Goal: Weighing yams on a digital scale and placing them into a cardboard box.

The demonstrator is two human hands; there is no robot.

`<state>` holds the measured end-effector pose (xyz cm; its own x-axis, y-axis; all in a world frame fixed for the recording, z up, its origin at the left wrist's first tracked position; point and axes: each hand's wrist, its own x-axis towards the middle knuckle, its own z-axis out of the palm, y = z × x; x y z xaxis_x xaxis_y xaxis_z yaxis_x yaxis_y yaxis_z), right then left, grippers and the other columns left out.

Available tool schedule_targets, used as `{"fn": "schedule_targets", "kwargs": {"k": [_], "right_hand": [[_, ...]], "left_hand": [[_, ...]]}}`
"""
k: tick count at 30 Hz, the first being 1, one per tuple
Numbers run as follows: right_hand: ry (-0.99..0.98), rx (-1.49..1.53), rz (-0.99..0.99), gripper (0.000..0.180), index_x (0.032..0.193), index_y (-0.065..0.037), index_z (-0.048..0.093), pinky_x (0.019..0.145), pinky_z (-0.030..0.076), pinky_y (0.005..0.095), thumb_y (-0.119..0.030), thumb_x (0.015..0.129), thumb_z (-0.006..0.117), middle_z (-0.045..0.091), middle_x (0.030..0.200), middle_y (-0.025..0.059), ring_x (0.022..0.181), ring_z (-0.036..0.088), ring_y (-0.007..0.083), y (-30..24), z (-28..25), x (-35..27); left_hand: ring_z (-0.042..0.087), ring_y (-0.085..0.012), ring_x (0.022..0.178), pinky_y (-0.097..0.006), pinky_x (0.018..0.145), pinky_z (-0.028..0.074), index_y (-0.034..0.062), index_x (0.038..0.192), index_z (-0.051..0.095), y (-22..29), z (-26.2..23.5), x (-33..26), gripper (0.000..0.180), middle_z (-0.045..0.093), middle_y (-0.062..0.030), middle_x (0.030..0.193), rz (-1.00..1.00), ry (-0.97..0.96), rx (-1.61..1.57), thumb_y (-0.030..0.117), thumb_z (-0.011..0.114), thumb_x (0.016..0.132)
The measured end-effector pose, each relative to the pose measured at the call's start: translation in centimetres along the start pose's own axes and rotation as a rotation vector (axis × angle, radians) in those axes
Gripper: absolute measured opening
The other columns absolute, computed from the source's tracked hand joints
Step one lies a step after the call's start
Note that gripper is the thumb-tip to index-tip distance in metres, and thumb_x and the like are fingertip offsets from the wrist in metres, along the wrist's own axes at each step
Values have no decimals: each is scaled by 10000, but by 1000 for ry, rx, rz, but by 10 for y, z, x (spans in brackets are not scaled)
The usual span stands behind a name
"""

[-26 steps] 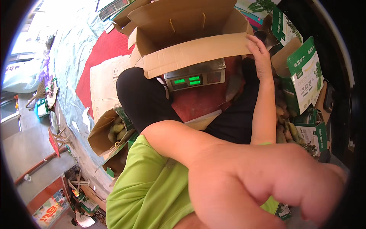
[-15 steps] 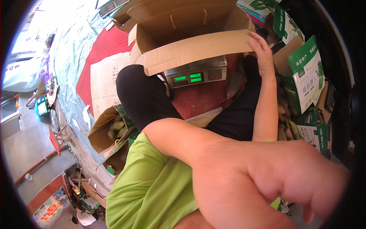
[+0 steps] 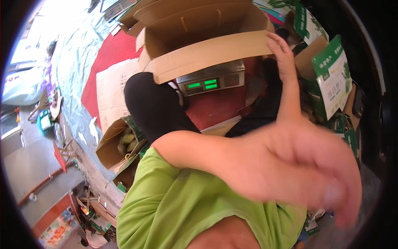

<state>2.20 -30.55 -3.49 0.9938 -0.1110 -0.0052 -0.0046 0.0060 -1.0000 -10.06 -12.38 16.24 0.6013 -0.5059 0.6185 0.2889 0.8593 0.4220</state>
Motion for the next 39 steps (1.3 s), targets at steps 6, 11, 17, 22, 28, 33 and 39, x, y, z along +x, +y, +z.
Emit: {"fn": "schedule_targets", "kwargs": {"k": [6, 11, 17, 22, 28, 33, 39], "right_hand": [[-26, 111, 14, 308, 1146, -78, 630, 723, 444, 202, -203, 865, 649, 599, 951, -15, 847, 530, 56, 3, 10, -2], [-25, 46, -6, 338, 1148, -48, 623, 845, 428, 223, -212, 855, 658, 614, 1032, 22, 949, 542, 91, 3, 6, 2], [-36, 64, 45, 373, 1163, -39, 614, 897, 410, 234, -227, 846, 668, 608, 1084, 38, 1001, 538, 104, -6, 7, -1], [-41, 62, 31, 328, 1163, -51, 614, 807, 453, 229, -220, 882, 631, 578, 1049, 23, 939, 546, 96, -8, 8, -3], [-44, 11, -11, 333, 1169, -76, 616, 724, 447, 209, -246, 882, 625, 599, 995, -13, 868, 542, 63, -3, 5, -3], [-36, -16, -71, 336, 1172, -81, 615, 704, 426, 200, -258, 887, 620, 604, 975, -24, 841, 532, 53, -2, 7, -4], [-14, 22, -78, 344, 1173, -77, 608, 724, 425, 202, -296, 908, 598, 610, 971, -20, 872, 541, 50, -10, -4, -11]], "left_hand": [[512, -277, 1189, -416, 953, 450, 52, 1221, 539, -4, -63, -28, 308, 607, -102, 1181, -98, 423, -228, 222, 413, 997], [452, -296, 1263, -453, 1009, 410, 93, 1247, 543, -8, -82, -36, 308, 580, -62, 1253, -139, 520, -174, 209, 399, 1000], [480, -279, 1234, -444, 988, 422, 94, 1189, 569, -11, -91, -40, 255, 614, -58, 1188, -137, 566, -184, 177, 446, 982], [505, -266, 1206, -439, 963, 438, 99, 1136, 584, -11, -92, -41, 207, 635, -49, 1125, -152, 586, -187, 161, 482, 967], [573, -257, 933, -428, 881, 465, 80, 867, 525, -6, -80, -39, 190, 545, -43, 790, -225, 681, 39, 236, 493, 970], [541, -206, 697, -310, 703, 424, 56, 704, 440, 13, -89, -50, 345, 464, -53, 637, -95, 583, 465, 239, 435, 996], [553, -159, 837, -269, 788, 433, -15, 911, 576, 54, -107, -61, 147, 573, -67, 874, -195, 531, 1496, 96, 489, 951]]}}
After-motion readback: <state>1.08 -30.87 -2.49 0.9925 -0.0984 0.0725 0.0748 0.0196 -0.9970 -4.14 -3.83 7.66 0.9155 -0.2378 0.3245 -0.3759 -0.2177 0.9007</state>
